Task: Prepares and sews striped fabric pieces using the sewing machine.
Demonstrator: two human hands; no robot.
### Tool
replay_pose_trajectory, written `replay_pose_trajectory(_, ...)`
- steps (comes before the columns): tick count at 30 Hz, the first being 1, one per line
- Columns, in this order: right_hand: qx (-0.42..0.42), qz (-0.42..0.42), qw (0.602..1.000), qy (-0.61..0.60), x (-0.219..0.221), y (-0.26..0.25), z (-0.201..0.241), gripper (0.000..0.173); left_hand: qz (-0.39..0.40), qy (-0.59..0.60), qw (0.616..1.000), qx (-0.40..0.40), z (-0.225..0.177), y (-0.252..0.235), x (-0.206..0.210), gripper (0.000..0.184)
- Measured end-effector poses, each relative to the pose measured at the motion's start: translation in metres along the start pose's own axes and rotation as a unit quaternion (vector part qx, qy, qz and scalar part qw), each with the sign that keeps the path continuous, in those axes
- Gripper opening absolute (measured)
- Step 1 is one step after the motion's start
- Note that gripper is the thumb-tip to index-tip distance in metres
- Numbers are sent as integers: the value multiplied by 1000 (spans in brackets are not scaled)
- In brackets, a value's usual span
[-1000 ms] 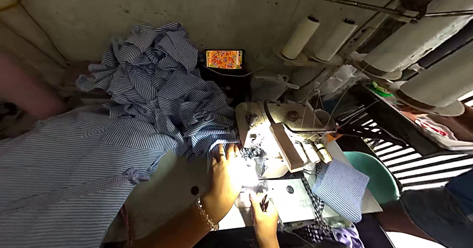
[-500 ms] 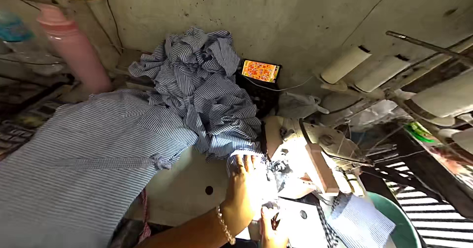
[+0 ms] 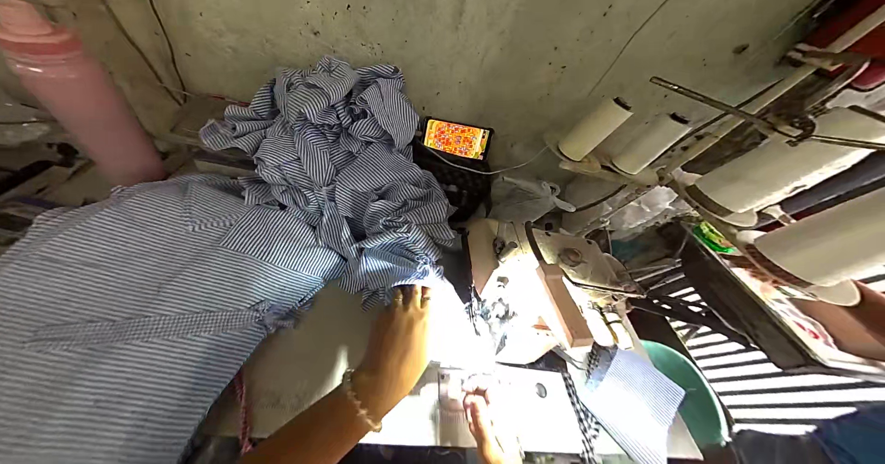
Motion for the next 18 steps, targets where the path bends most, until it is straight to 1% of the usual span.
replay_pose_trajectory(1,-13,0,999,37,-7,-3,9,35,-58,8,997,43,10,6,0,35)
replay_pose_trajectory(2,-28,-13,995,94,-14,-6,20,38,-99,20,992,79,19,13,-1,31)
replay_pose_trajectory(3,-51,-34,984,169,-20,-10,31,38,-114,37,988,101,25,21,-3,30)
replay_pose_trajectory(4,-83,-69,962,252,-24,-15,42,36,-114,51,986,112,29,31,-6,32)
replay_pose_trajectory(6,-145,-153,894,396,-25,-26,61,32,-107,66,984,125,35,49,-11,36)
replay_pose_trajectory(7,-155,-171,867,442,-26,-31,70,31,-105,71,983,131,37,56,-13,38)
replay_pose_trajectory(8,-155,-172,849,474,-25,-36,77,30,-107,73,982,137,38,62,-15,39)
replay_pose_trajectory(9,-144,-149,845,494,-23,-42,83,29,-111,74,981,143,39,66,-16,40)
replay_pose_trajectory(10,-130,-110,848,501,-20,-47,89,28,-111,78,980,148,40,70,-17,40)
replay_pose_trajectory(12,-96,-27,868,487,-10,-62,93,30,-108,88,978,157,40,72,-19,40)
replay_pose_trajectory(13,-91,-5,873,478,-6,-69,91,31,-108,92,977,160,40,73,-19,39)
replay_pose_trajectory(15,-88,16,875,477,0,-76,87,28,-103,101,975,167,42,77,-17,36)
replay_pose_trajectory(16,-97,12,875,473,0,-75,87,26,-98,107,975,171,44,82,-17,35)
replay_pose_trajectory(18,-116,4,892,437,-7,-60,89,24,-60,125,973,182,53,100,-23,35)
Point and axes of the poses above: each hand's wrist, its own y-axis away from the middle knuckle, its own x-axis out of the palm, z = x × y, the point moved 2 cm from there along -y, towards the middle knuckle, and after that the axes turned 14 degrees about y, right-handed, at the moved point
